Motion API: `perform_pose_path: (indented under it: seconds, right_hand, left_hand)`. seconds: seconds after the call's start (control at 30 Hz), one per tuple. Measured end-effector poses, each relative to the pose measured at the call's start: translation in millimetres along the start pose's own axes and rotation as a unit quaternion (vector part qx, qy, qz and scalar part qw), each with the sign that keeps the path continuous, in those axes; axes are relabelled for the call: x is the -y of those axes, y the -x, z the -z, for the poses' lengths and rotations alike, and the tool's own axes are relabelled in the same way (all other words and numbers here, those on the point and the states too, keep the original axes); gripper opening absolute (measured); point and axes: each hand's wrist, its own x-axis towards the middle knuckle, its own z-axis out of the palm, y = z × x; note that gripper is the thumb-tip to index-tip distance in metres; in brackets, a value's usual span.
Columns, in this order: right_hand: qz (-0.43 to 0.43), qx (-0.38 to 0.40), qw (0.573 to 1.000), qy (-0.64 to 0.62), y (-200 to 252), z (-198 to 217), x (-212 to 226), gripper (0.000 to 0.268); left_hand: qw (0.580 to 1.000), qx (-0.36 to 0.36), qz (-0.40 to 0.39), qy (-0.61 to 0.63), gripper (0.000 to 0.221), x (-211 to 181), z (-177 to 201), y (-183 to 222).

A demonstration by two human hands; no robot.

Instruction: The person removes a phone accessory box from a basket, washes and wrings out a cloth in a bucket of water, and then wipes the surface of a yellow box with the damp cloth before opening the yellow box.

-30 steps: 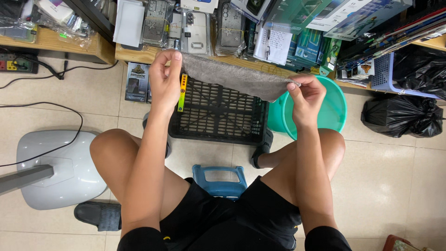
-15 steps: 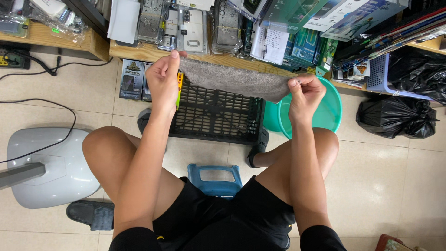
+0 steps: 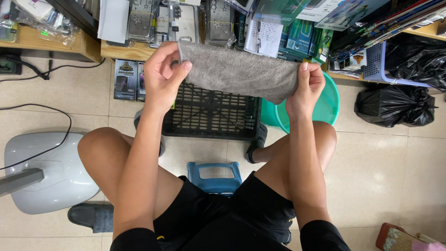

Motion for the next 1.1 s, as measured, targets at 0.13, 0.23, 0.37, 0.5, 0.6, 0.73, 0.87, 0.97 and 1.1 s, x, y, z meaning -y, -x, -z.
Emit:
perform_pose_path:
  seconds: [0.13,0.23,0.37,0.5,0.6,0.73,0.87,0.97,1.1]
  right_hand:
    - [-0.033,-0.006,0.999,-0.032,0.9,-4.6,2.8,0.027]
    - [-0.017,0.005,1.000,-0.017,2.3,-4.7,0.3,0.029]
    - [0.031,0.015,0.998,0.060,3.1,-2.6,1.4,0.037]
    - [0.060,0.021,0.993,0.098,4.4,-4.3,2.0,0.036]
    - [0.074,0.014,0.991,0.107,5.4,-5.8,0.8,0.029]
    - [0.076,0.011,0.991,0.107,4.2,-5.7,0.6,0.029]
    - [0.075,0.007,0.990,0.122,4.9,-7.8,2.5,0.033]
    - [0.065,0.006,0.992,0.111,6.5,-10.1,1.6,0.034]
    - [0.075,0.021,0.991,0.109,7.9,-11.3,-1.3,0.027]
  left_hand:
    - [0.995,-0.051,-0.063,-0.060,0.007,9.0,-0.1,-0.5]
    - [0.982,-0.078,-0.090,-0.148,0.007,1.0,-1.3,-2.6]
    - [0.943,-0.104,-0.110,-0.296,0.013,-2.9,0.2,-3.9]
    - [0.935,-0.132,-0.026,-0.327,0.019,10.5,6.1,0.4]
    - [0.937,-0.112,-0.012,-0.330,0.022,12.2,7.7,0.5]
    - [0.966,-0.114,0.045,-0.227,0.025,20.5,8.2,-0.6]
    - [0.968,-0.167,0.176,-0.068,0.027,20.6,8.6,-0.4]
    - [0.950,-0.168,0.258,-0.049,0.035,30.7,14.0,3.9]
    - [0.935,-0.192,0.293,-0.055,0.046,23.4,14.1,3.3]
